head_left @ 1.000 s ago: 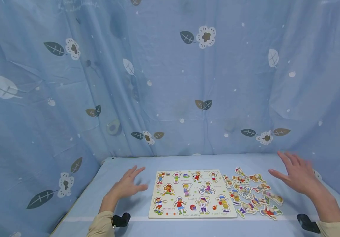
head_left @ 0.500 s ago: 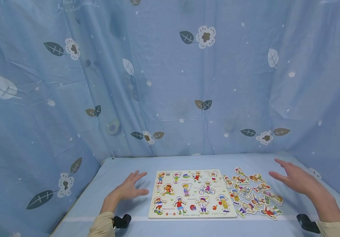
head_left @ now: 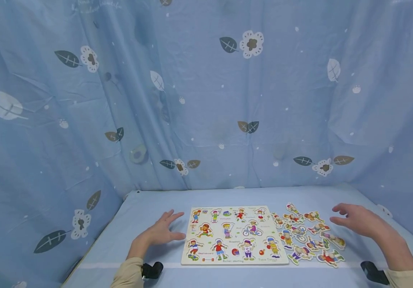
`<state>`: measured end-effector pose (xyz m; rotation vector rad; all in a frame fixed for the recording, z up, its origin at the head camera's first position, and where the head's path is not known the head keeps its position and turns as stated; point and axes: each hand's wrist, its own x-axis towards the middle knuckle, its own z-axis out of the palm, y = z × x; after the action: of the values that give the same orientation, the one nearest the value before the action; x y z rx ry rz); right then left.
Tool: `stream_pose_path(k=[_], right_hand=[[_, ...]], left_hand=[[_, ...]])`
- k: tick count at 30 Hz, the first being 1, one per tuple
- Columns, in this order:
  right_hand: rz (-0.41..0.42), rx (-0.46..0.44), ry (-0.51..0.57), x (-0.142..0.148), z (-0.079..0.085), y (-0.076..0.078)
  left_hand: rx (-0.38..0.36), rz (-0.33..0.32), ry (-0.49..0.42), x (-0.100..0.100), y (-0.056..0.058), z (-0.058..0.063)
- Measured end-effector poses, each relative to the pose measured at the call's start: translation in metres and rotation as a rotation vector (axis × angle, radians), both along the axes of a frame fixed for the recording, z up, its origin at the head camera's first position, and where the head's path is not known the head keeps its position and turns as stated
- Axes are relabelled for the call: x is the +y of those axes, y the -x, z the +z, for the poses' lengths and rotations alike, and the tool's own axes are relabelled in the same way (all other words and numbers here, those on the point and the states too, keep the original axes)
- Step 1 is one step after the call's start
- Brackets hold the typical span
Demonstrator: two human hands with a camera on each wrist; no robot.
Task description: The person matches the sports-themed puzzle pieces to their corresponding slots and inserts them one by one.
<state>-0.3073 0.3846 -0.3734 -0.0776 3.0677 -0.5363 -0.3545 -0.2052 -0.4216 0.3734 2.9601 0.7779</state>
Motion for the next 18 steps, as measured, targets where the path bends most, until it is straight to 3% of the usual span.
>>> stream_pose_path(k=[12, 18], right_hand=[[0.006, -0.12, 0.04, -0.01, -0.006, -0.001], [0.017, -0.128, 0.024, -0.009, -0.007, 0.002]], left_hand=[[-0.089, -0.038, -0.01, 0.003, 0.0, -0.005], [-0.104, -0.06, 0.005, 0.002, -0.001, -0.004]])
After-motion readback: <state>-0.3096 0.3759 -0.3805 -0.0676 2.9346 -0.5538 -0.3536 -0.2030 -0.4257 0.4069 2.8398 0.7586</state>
